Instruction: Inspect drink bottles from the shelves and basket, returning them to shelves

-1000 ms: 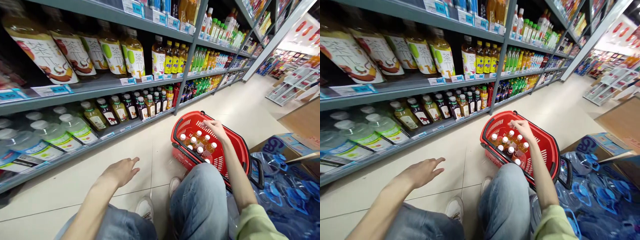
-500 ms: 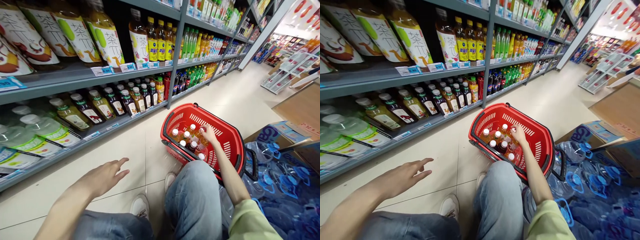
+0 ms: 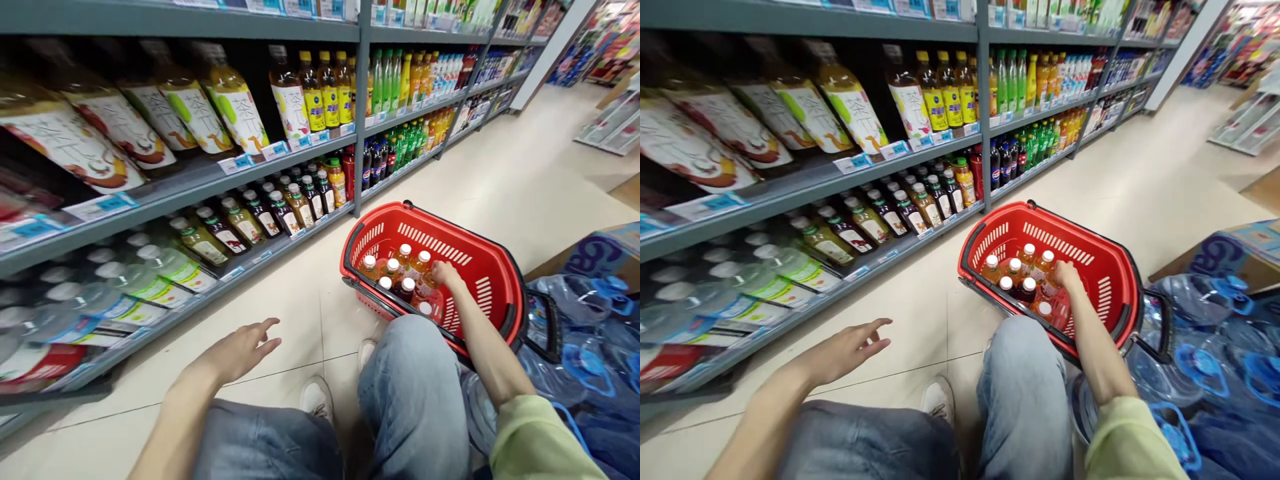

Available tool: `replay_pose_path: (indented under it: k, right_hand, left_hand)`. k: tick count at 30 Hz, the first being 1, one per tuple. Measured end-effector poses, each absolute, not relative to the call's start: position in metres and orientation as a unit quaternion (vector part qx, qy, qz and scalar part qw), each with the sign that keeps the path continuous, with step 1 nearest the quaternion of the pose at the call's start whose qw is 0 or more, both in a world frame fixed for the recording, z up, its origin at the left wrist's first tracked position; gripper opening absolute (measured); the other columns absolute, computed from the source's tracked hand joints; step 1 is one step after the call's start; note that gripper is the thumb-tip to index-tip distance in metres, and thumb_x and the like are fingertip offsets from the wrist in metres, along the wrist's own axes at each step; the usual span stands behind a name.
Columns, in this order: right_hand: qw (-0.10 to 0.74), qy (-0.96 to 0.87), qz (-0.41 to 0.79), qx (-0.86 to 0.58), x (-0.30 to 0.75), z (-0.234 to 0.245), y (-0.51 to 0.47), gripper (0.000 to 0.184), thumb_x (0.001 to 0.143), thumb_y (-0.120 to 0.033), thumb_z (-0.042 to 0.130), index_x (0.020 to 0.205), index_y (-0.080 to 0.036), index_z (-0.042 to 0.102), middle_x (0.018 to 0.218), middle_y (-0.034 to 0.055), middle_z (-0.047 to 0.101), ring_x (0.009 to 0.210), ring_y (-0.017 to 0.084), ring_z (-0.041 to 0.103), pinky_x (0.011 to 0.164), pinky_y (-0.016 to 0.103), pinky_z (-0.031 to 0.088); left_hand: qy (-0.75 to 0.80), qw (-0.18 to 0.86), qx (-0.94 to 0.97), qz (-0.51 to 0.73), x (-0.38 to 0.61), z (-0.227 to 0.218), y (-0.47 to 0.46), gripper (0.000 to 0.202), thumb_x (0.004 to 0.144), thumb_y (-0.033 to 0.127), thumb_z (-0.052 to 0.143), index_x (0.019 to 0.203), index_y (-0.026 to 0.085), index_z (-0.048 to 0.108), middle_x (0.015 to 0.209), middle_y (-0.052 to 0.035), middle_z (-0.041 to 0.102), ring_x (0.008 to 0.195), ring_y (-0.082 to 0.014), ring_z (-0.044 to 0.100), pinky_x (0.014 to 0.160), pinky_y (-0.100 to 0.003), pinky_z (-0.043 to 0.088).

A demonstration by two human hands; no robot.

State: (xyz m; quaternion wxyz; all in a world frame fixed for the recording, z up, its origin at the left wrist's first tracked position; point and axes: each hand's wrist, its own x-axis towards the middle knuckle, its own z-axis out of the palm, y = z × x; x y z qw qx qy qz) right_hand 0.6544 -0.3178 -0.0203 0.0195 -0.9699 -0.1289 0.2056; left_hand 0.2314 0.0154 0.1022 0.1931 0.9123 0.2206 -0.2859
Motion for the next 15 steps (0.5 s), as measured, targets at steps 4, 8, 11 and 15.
replay_pose_path:
  k: [4,8,11,15]
  right_hand:
    - [0.036,-0.127,0.256,-0.958,0.654,-0.03,-0.316,0.033,0.082,-0.025,0.067,0.113,-0.013,0.066,0.103,0.0183,0.069,0.086,0.027,0.071,0.073,0.033,0.053]
    - [0.047,-0.121,0.284,-0.95,0.657,-0.041,-0.316,0.033,0.074,-0.02,0.071,0.105,-0.014,0.066,0.095,0.016,0.071,0.075,0.025,0.071,0.062,0.029,0.052]
    - [0.055,-0.115,0.279,-0.952,0.661,-0.047,-0.32,0.026,0.074,-0.018,0.069,0.099,-0.015,0.065,0.093,0.0168,0.071,0.071,0.025,0.071,0.056,0.028,0.051]
    - [0.078,-0.117,0.265,-0.954,0.659,-0.044,-0.324,0.007,0.072,-0.016,0.067,0.078,-0.017,0.065,0.075,0.0148,0.07,0.06,0.025,0.069,0.05,0.029,0.049]
  left_hand:
    - [0.225,0.192,0.912,-0.284,0.23,0.107,0.011,0.066,0.094,0.052,0.032,0.146,0.012,0.045,0.12,-0.0125,0.07,0.117,-0.0271,0.062,0.104,-0.038,0.043]
    - [0.23,0.183,0.91,-0.292,0.23,0.11,0.008,0.062,0.096,0.047,0.034,0.146,0.012,0.045,0.122,-0.013,0.069,0.119,-0.0277,0.061,0.104,-0.038,0.042]
    - [0.231,0.174,0.912,-0.292,0.23,0.111,0.006,0.059,0.096,0.045,0.037,0.145,0.013,0.046,0.122,-0.0129,0.07,0.12,-0.0273,0.061,0.104,-0.037,0.043]
    - [0.236,0.167,0.917,-0.275,0.228,0.111,0.005,0.056,0.095,0.044,0.041,0.143,0.016,0.048,0.123,-0.0125,0.069,0.12,-0.0275,0.062,0.101,-0.037,0.046]
